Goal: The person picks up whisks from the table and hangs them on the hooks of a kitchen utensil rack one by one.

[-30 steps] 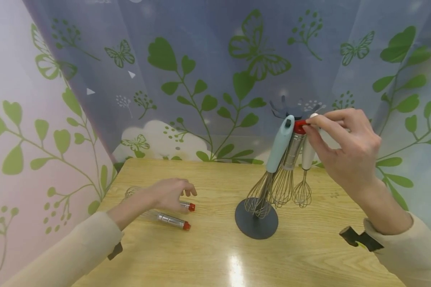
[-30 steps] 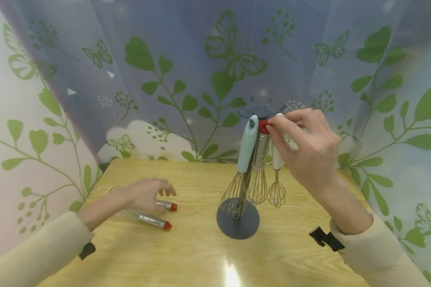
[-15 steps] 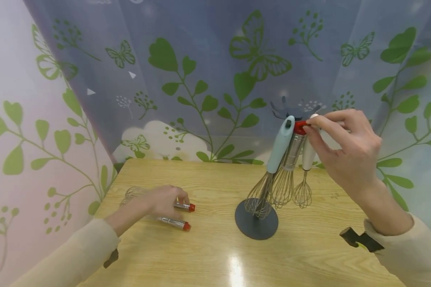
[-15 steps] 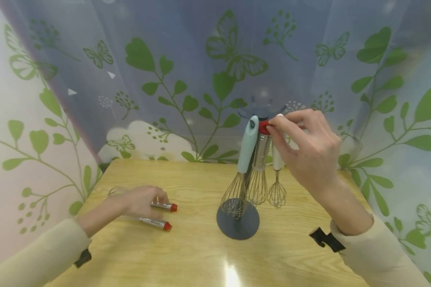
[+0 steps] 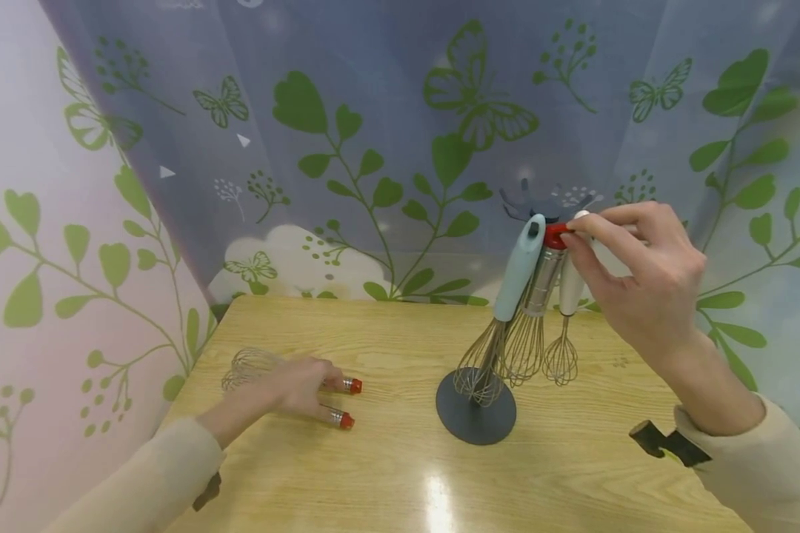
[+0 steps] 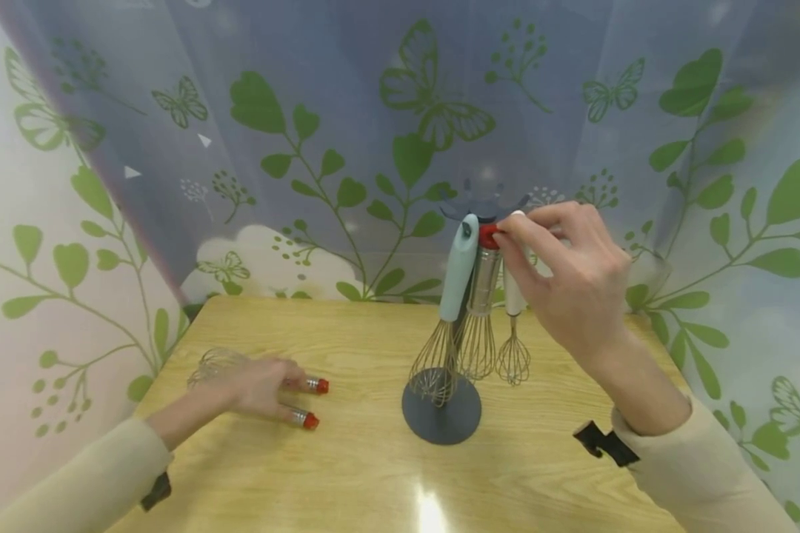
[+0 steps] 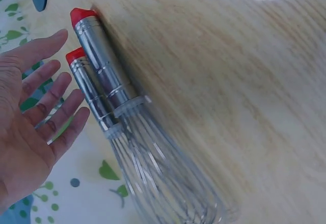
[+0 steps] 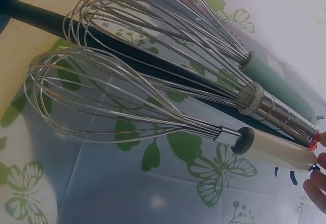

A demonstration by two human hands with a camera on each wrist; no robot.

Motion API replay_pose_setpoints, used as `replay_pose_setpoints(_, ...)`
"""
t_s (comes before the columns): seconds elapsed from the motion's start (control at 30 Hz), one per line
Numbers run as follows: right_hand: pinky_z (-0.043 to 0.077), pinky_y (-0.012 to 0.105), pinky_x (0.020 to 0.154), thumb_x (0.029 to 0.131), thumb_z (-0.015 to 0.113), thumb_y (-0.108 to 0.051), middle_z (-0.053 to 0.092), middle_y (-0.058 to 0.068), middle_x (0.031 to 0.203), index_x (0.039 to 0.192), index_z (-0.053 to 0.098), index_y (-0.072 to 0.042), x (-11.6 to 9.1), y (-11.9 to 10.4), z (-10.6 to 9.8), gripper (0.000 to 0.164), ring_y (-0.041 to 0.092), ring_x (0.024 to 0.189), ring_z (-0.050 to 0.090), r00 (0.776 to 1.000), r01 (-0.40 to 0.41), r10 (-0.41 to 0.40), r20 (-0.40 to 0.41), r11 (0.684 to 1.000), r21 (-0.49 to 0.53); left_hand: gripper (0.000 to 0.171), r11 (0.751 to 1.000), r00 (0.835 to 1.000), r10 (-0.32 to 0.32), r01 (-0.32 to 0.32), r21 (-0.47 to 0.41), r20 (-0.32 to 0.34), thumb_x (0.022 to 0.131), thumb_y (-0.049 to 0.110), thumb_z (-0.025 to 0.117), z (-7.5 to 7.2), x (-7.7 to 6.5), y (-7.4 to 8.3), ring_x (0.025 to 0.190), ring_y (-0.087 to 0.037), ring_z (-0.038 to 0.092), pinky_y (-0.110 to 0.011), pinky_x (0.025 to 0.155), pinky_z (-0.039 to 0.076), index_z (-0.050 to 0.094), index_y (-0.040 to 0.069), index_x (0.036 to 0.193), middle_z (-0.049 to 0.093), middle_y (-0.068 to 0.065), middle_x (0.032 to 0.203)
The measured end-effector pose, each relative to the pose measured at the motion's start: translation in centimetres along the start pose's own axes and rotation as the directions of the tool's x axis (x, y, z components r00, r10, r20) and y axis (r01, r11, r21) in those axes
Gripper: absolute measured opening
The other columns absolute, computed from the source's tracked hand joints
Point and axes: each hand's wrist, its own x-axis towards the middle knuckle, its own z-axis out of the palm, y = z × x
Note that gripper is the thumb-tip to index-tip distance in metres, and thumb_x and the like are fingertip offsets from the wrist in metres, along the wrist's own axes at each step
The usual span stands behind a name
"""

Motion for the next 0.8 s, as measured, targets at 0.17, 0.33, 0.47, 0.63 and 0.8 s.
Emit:
replay_pose_setpoints(0.17,0.034,0.006,0.09,0.082,0.082,0.001,0.066,0.027,0.084,0.087,0.077,0.003,0.0,-0.1,0.1,0.008,0.047,0.079,0.056,1.0,-0.003,0.003,-0.005,1.0,-0.002,0.05,1.0,1.0,-0.026,0.026,-0.017,-0.008,0.082,0.043,0.091,0.9,0.1,-0.6,0.114,-0.028,0.07,-0.051,0.099,0.06,0.075,0.012,0.118,0.076,-0.006,0.123)
replay_pose_setpoints(0.33,0.033,0.006,0.089,0.081,0.082,0.002,0.065,0.028,0.084,0.087,0.077,0.003,0.1,-0.2,0.1,0.008,0.048,0.078,0.055,1.0,-0.002,0.001,-0.012,1.0,-0.001,0.042,0.999,1.0,0.0,0.0,0.038,-0.005,0.084,0.038,0.089,1.6,0.5,-1.0,0.104,-0.022,0.071,-0.045,0.089,0.061,0.077,0.015,0.117,0.077,-0.002,0.115)
replay_pose_setpoints(0.47,0.034,0.006,0.09,0.081,0.082,0.002,0.065,0.028,0.083,0.086,0.077,0.003,0.2,-0.1,0.1,0.007,0.048,0.078,0.055,1.0,-0.002,0.002,-0.017,1.0,0.001,0.039,0.998,1.0,0.025,-0.024,0.05,-0.005,0.084,0.03,0.089,1.7,0.8,-1.2,0.098,-0.021,0.071,-0.042,0.085,0.061,0.077,0.014,0.117,0.078,-0.003,0.11)
replay_pose_setpoints(0.63,0.033,0.006,0.089,0.083,0.082,0.0,0.066,0.027,0.084,0.087,0.077,0.003,0.2,0.1,-0.1,0.007,0.048,0.079,0.055,1.0,0.0,0.0,-0.003,1.0,-0.011,0.032,0.998,1.0,0.027,-0.027,0.056,0.0,0.081,0.022,0.09,1.9,0.9,-1.6,0.091,-0.018,0.07,-0.038,0.079,0.059,0.078,0.016,0.11,0.078,-0.001,0.103)
replay_pose_setpoints(0.8,0.033,0.006,0.088,0.085,0.083,-0.002,0.066,0.026,0.085,0.088,0.077,0.002,-0.1,0.2,-0.1,0.007,0.047,0.079,0.056,1.0,0.002,-0.002,0.005,1.0,-0.018,0.026,0.994,1.0,0.029,-0.029,0.102,0.008,0.075,0.017,0.088,2.3,0.9,-2.0,0.085,-0.014,0.068,-0.035,0.075,0.058,0.077,0.021,0.099,0.077,0.003,0.097)
